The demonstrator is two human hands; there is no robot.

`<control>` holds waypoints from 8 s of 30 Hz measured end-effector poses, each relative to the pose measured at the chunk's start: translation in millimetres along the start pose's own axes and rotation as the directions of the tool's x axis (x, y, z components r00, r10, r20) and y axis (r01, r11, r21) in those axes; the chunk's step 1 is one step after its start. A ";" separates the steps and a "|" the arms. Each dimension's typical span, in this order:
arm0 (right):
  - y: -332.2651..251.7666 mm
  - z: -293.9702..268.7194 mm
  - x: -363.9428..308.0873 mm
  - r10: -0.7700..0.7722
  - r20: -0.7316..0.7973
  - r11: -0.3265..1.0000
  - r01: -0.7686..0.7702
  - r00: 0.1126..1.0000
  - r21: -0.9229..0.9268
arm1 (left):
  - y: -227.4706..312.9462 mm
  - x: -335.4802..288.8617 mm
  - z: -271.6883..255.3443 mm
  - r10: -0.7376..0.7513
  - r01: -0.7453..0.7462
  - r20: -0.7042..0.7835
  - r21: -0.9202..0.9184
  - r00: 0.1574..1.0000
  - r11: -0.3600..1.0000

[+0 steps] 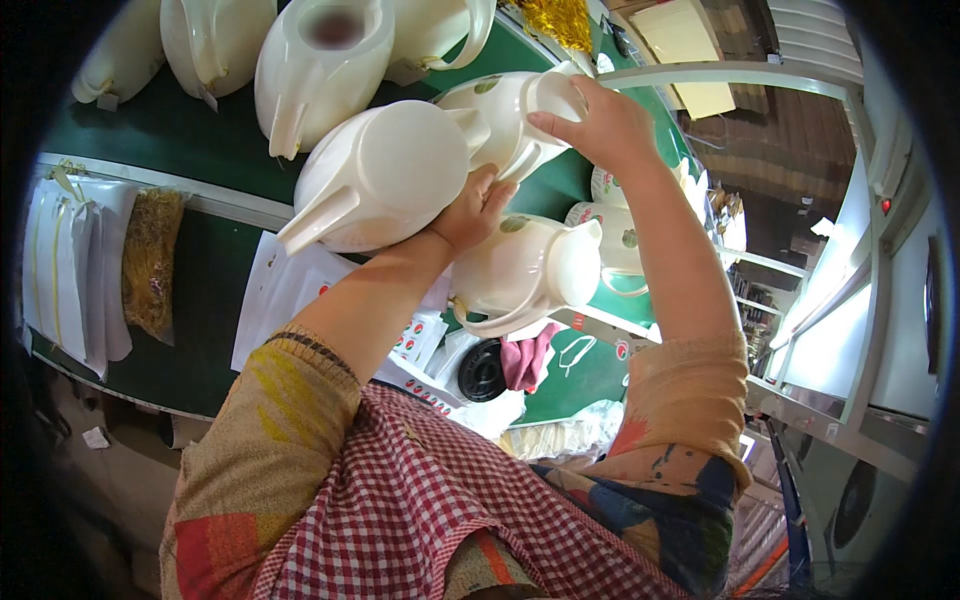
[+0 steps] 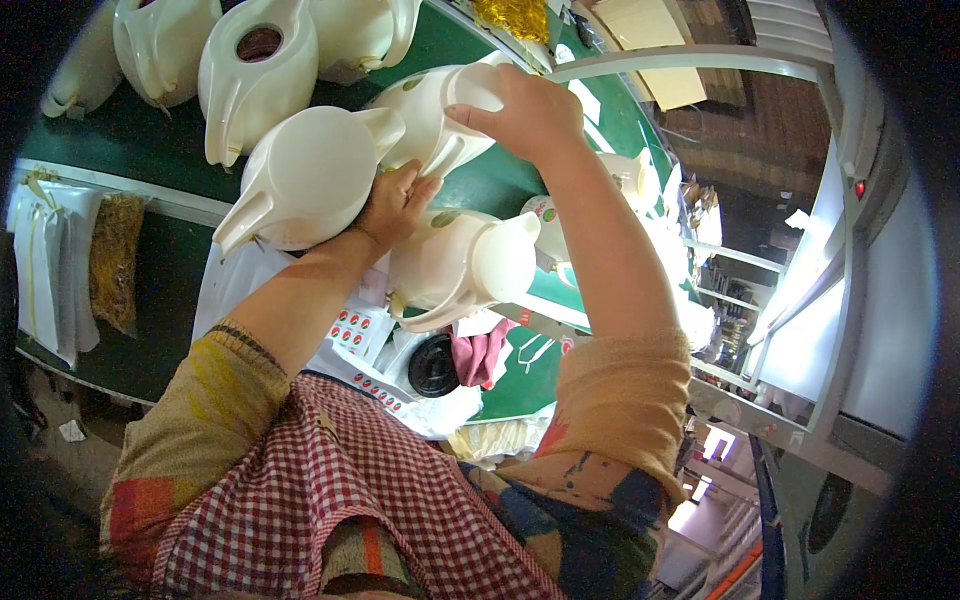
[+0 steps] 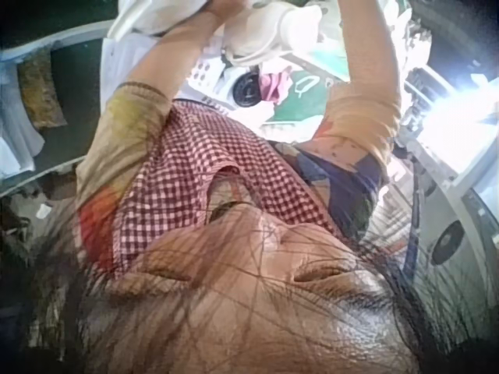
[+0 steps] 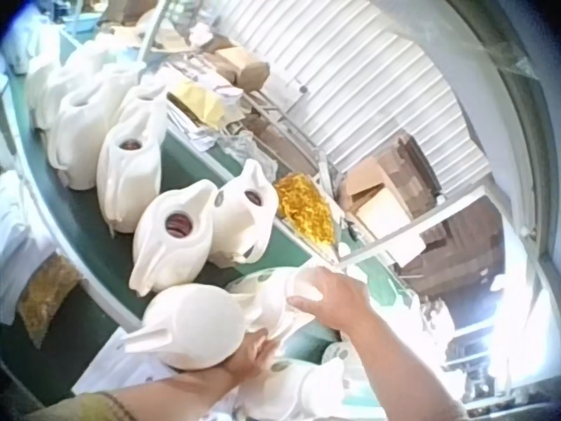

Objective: The person applies small round stickers to white plastic pitchers on a green workbench. They pick up a pitcher, place a sticker on its side, and set it down, repeating the process for multiple units. The person also handles white plastic lids, placing them into a container.

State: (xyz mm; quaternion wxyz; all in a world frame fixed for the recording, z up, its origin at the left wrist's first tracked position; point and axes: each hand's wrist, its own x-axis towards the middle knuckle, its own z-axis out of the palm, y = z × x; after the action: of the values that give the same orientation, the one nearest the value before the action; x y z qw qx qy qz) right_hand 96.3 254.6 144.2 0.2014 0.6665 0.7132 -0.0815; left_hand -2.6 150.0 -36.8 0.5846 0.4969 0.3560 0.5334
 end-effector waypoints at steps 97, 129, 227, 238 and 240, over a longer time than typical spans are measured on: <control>-77.5 348.7 -372.7 0.567 -0.461 0.411 0.250 0.683 0.877 | 33.6 -288.7 22.4 -0.740 0.769 0.232 -0.065 0.631 0.636; -67.7 352.1 -361.3 0.603 -0.420 0.451 0.145 0.678 0.881 | 5.0 -265.4 26.3 -0.842 0.888 0.281 -0.145 0.460 0.437; -79.2 356.2 -362.7 0.585 -0.457 0.476 0.173 0.670 0.862 | 1.3 -288.3 31.6 -0.785 0.788 0.069 -0.062 0.615 0.612; -63.7 368.2 -369.8 0.709 -0.121 0.070 0.102 0.695 0.992 | -16.5 -261.4 -30.7 -0.884 0.878 0.032 0.102 0.467 0.468; -53.9 371.4 -376.9 0.726 -0.134 0.100 0.089 0.674 0.991 | -19.0 -248.7 -60.0 -0.843 0.798 0.117 0.277 0.525 0.535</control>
State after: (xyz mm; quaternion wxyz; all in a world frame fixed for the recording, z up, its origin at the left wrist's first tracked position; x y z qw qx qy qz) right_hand 121.2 -239.5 -51.1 -0.4961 0.7674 0.3303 -0.2365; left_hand -98.5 -79.9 -98.6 0.7547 0.3821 0.5251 0.0937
